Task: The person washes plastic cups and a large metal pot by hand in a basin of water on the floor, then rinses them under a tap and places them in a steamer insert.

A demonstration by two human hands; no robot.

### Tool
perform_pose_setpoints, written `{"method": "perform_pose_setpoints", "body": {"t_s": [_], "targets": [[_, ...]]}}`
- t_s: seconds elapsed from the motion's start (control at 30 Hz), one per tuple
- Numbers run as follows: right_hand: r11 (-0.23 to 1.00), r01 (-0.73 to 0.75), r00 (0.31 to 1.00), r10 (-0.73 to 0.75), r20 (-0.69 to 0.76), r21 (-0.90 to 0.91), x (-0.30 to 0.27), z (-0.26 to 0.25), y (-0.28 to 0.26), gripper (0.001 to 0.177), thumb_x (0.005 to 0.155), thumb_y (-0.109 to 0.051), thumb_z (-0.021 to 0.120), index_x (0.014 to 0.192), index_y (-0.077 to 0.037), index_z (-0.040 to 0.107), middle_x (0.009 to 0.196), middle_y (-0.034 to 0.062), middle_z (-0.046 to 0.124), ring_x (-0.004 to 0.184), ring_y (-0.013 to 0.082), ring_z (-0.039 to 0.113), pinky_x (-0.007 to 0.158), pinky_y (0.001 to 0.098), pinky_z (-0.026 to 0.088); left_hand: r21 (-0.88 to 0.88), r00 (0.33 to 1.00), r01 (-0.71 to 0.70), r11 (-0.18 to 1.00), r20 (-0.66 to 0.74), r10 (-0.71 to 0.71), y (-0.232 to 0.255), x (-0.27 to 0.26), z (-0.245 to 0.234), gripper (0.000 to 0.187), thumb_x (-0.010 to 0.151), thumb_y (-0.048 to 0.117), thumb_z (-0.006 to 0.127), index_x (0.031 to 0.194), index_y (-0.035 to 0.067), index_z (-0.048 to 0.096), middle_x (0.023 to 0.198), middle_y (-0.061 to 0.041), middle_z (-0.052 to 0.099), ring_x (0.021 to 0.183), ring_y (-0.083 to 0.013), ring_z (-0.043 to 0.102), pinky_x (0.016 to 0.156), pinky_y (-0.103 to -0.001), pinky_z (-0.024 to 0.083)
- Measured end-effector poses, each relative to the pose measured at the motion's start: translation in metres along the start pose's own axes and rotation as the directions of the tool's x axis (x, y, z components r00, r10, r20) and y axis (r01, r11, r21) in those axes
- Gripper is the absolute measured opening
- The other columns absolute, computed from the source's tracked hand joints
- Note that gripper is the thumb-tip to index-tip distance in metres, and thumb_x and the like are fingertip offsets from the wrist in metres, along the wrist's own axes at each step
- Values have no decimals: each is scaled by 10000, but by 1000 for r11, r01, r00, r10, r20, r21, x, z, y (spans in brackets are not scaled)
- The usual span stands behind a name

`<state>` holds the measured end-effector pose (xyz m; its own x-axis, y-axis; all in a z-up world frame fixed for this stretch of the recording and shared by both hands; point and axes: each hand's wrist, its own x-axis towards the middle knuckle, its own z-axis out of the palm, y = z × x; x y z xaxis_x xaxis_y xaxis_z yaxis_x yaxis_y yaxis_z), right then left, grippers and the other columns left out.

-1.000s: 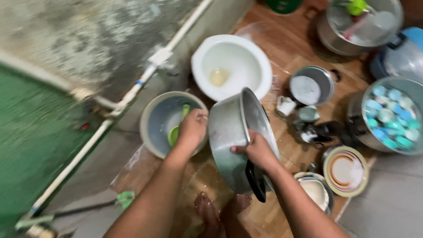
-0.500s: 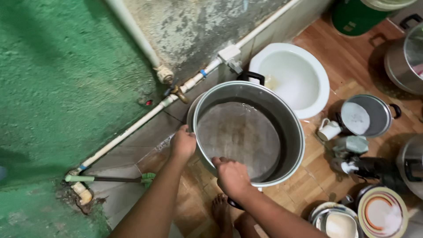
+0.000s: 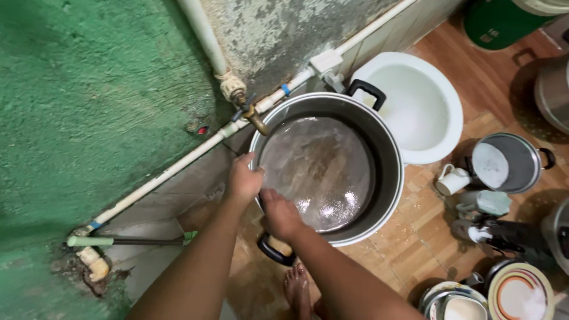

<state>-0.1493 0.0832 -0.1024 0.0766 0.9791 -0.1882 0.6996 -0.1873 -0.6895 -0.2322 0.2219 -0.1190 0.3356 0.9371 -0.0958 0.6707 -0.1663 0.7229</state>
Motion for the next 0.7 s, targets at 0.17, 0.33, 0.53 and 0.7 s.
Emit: {"method": "perform_pose_setpoints", "body": {"t_s": [0.17,0.33,0.53,0.7], "targets": [[930,-35,999,24,33,366,47,8,4,334,933,-134,666,1257,-59,635,1246,217,680,1193,398,650,979,425,530,62,992,85,994,93,-90,2,6,-1,433,866,190,683,1267,24,687,1348,-232,628,1264,-373,591,1099,-403,444],[912,-27,899,201,-389,409,48,-18,9,667,617,60,765,1262,-70,651,1263,182,627,1200,356,583,1026,401,460,107,954,268,958,109,-279,12,-5,-6,391,924,225,639,1283,83,705,1238,-239,698,1157,-374,670,1016,-403,509],[680,-708,337,563,-755,190,-26,-94,81,685,607,-49,817,1274,-89,665,1402,251,445,1282,465,383,1004,664,328,-26,966,208,978,160,-201,26,-15,5,370,880,189,686,1227,64,716,1122,-220,734,1022,-339,728,896,-380,548],[658,-650,319,689,-651,379,-55,-93,125,519,708,-90,790,1210,-67,658,1334,206,500,1296,425,406,1078,506,369,-248,951,184,951,291,-108,81,-21,25,322,915,130,608,1211,49,703,1095,-164,771,987,-263,769,874,-352,569]]}}
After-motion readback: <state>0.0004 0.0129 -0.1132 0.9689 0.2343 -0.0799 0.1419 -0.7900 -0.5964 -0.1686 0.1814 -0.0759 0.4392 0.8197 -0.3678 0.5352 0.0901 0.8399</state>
